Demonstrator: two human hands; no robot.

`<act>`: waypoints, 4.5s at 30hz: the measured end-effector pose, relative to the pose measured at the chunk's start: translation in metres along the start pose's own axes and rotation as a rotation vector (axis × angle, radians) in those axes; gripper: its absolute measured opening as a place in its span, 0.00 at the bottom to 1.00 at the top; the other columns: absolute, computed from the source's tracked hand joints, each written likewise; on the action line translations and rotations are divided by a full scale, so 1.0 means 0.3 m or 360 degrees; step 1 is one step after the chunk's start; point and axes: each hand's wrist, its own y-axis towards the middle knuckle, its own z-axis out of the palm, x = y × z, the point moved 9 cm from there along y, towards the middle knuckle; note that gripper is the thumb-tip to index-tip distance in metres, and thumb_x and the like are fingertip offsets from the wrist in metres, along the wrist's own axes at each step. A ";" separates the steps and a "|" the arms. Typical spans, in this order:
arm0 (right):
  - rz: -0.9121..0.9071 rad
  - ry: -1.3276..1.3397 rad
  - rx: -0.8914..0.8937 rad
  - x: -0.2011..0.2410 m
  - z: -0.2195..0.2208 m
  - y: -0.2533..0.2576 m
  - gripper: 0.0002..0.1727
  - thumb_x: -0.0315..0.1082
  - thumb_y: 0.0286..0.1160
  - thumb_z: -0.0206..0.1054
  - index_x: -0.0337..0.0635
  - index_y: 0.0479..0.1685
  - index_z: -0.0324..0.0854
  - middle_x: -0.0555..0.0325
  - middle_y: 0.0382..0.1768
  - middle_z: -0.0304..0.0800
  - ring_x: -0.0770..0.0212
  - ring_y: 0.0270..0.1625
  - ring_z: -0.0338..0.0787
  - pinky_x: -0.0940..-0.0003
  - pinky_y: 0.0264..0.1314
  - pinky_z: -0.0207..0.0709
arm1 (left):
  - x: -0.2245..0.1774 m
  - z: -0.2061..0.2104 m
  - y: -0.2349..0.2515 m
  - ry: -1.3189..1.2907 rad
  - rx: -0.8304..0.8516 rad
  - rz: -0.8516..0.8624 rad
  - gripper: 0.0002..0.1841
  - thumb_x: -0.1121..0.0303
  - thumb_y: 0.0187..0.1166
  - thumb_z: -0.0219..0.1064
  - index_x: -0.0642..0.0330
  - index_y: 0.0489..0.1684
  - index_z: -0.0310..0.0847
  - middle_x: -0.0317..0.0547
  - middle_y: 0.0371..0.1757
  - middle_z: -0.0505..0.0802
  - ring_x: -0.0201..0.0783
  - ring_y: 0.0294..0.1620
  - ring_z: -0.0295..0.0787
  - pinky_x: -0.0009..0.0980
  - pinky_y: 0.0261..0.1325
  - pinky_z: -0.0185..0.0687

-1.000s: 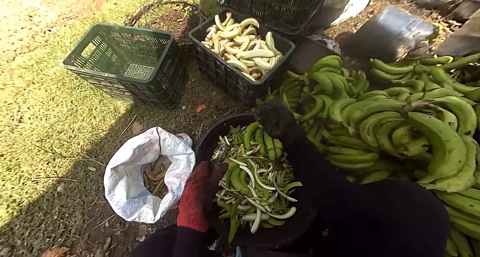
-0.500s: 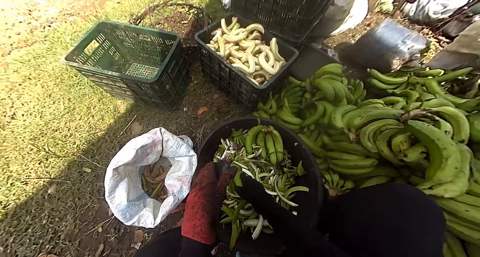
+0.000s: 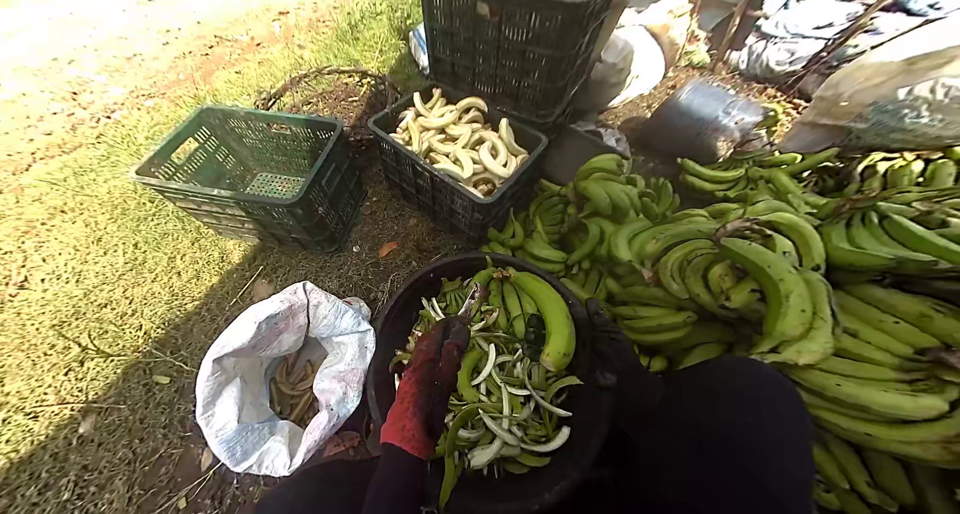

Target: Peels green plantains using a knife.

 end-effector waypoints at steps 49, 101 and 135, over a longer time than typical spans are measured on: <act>0.0584 -0.0408 -0.0163 -0.365 0.035 0.035 0.25 0.50 0.96 0.35 0.46 0.71 0.70 0.52 0.45 0.89 0.58 0.40 0.91 0.62 0.36 0.86 | 0.023 0.087 0.063 0.0893 -0.0119 -0.0064 0.26 0.48 0.81 0.63 0.44 0.77 0.80 0.56 0.64 0.90 0.56 0.65 0.88 0.58 0.68 0.81; -0.0056 -0.1159 -0.0528 -0.155 0.018 0.105 0.27 0.41 0.94 0.41 0.35 0.79 0.71 0.50 0.68 0.83 0.69 0.67 0.83 0.71 0.73 0.75 | 0.009 0.166 0.069 0.0632 -0.0036 0.0155 0.22 0.56 0.91 0.51 0.50 0.77 0.80 0.53 0.65 0.91 0.51 0.68 0.87 0.53 0.74 0.78; 0.0042 -0.0831 -0.0322 -0.289 0.012 0.037 0.28 0.42 0.89 0.43 0.37 0.81 0.70 0.49 0.54 0.88 0.61 0.42 0.89 0.64 0.46 0.85 | 0.114 0.214 0.039 0.0228 0.0043 -0.0186 0.29 0.46 0.94 0.41 0.54 0.71 0.83 0.51 0.64 0.91 0.45 0.70 0.85 0.50 0.76 0.76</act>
